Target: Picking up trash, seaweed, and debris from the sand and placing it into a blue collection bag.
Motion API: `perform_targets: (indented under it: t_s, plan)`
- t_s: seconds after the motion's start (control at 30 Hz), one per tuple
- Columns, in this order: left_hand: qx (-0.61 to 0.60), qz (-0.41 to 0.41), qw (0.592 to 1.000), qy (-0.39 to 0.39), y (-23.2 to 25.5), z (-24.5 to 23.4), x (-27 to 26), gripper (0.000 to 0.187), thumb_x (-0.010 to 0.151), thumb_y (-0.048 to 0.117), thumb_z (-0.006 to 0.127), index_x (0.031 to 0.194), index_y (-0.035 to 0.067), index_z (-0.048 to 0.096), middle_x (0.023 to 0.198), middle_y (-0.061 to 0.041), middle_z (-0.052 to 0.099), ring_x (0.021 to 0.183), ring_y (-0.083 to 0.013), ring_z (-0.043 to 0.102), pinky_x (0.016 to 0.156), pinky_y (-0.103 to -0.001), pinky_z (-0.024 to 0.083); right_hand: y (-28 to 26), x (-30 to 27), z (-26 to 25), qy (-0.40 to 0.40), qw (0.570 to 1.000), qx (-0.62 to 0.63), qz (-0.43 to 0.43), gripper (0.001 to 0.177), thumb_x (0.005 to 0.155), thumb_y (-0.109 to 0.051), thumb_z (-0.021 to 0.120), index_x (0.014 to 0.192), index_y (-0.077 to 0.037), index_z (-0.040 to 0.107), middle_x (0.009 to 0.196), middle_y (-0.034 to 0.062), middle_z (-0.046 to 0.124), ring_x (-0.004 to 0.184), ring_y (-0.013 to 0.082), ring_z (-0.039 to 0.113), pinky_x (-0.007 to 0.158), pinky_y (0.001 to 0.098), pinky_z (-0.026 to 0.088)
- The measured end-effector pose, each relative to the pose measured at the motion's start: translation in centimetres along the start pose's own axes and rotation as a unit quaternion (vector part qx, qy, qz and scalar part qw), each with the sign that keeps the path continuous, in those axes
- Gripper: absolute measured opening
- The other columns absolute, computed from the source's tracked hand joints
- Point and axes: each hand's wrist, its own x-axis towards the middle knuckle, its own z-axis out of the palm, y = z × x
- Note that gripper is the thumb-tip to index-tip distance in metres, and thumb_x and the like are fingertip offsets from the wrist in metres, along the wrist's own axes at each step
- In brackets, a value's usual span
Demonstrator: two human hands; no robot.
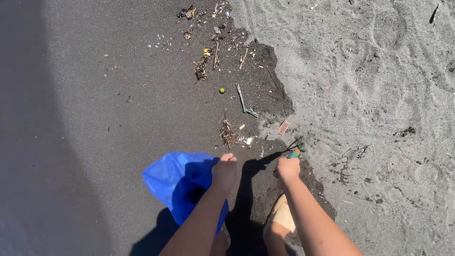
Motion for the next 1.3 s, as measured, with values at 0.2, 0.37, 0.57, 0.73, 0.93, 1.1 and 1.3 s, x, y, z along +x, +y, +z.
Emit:
perform_targets:
  t_s: [0.2,0.37,0.57,0.73,0.93,1.1,1.3]
  plan:
    - [0.056,0.07,0.995,0.053,-1.5,-1.7,0.9,0.04,0.094,0.039,0.055,0.125,0.017,0.071,0.114,-0.018,0.073,0.113,-0.039,0.066,0.099,-0.042,0.051,-4.3,-6.4,6.0,-0.187,0.979,0.085,0.018,0.013,0.097,-0.01,0.056,0.102,-0.005,0.045,0.07,0.0033,0.043,0.051,0.0146,0.042,0.041,0.0335,0.034]
    - [0.129,0.183,0.97,0.093,-7.0,-0.4,5.8,0.036,0.098,0.037,0.052,0.121,0.016,0.07,0.122,-0.014,0.074,0.11,-0.0361,0.069,0.096,-0.045,0.052,-3.2,-5.8,3.0,-0.129,0.982,0.13,0.052,0.009,0.098,-0.01,0.054,0.1,-0.003,0.048,0.072,0.0046,0.045,0.055,0.0166,0.044,0.042,0.0354,0.04]
    - [-0.005,0.01,0.996,0.083,-0.8,-4.2,2.6,0.039,0.093,0.039,0.057,0.124,0.021,0.072,0.105,-0.016,0.076,0.102,-0.0347,0.072,0.09,-0.042,0.055,1.0,-0.6,5.6,-0.086,0.93,0.293,0.206,0.007,0.099,-0.003,0.038,0.098,-0.008,0.041,0.078,0.0066,0.04,0.061,0.0149,0.036,0.045,0.0302,0.033]
    - [-0.072,-0.001,0.993,0.093,-1.4,-6.2,2.8,0.039,0.091,0.039,0.058,0.121,0.02,0.073,0.104,-0.016,0.077,0.1,-0.0311,0.075,0.089,-0.039,0.057,-4.4,-2.7,11.8,-0.161,0.883,0.379,0.227,0.02,0.107,-0.024,0.032,0.101,-0.005,0.033,0.083,0.0076,0.036,0.063,0.0142,0.033,0.044,0.0261,0.031]
    - [-0.077,0.042,0.99,0.111,-3.4,-7.0,4.6,0.039,0.095,0.037,0.055,0.122,0.015,0.072,0.116,-0.017,0.074,0.111,-0.0341,0.069,0.096,-0.039,0.052,-13.2,-7.5,9.1,-0.251,0.895,0.327,0.171,0.006,0.104,-0.009,0.04,0.104,-0.004,0.039,0.081,0.0093,0.041,0.063,0.0147,0.04,0.042,0.0241,0.033]
    - [-0.081,0.02,0.991,0.106,-0.6,-9.0,3.0,0.04,0.094,0.037,0.055,0.123,0.015,0.071,0.116,-0.018,0.074,0.112,-0.0355,0.069,0.098,-0.04,0.053,-10.6,-0.8,2.7,-0.295,0.937,-0.18,0.045,0.017,0.091,-0.008,0.063,0.102,0.003,0.054,0.073,0.0122,0.054,0.055,0.0225,0.048,0.047,0.0382,0.042]
    - [-0.043,0.067,0.989,0.128,-1.7,-6.2,4.3,0.038,0.097,0.037,0.053,0.12,0.013,0.071,0.113,-0.019,0.074,0.111,-0.037,0.069,0.098,-0.041,0.053,-12.4,-2.6,2.4,-0.206,0.638,-0.679,-0.298,0.039,0.087,-0.04,0.069,0.108,-0.007,0.068,0.098,0.019,0.076,0.092,0.0312,0.073,0.083,0.0427,0.057]
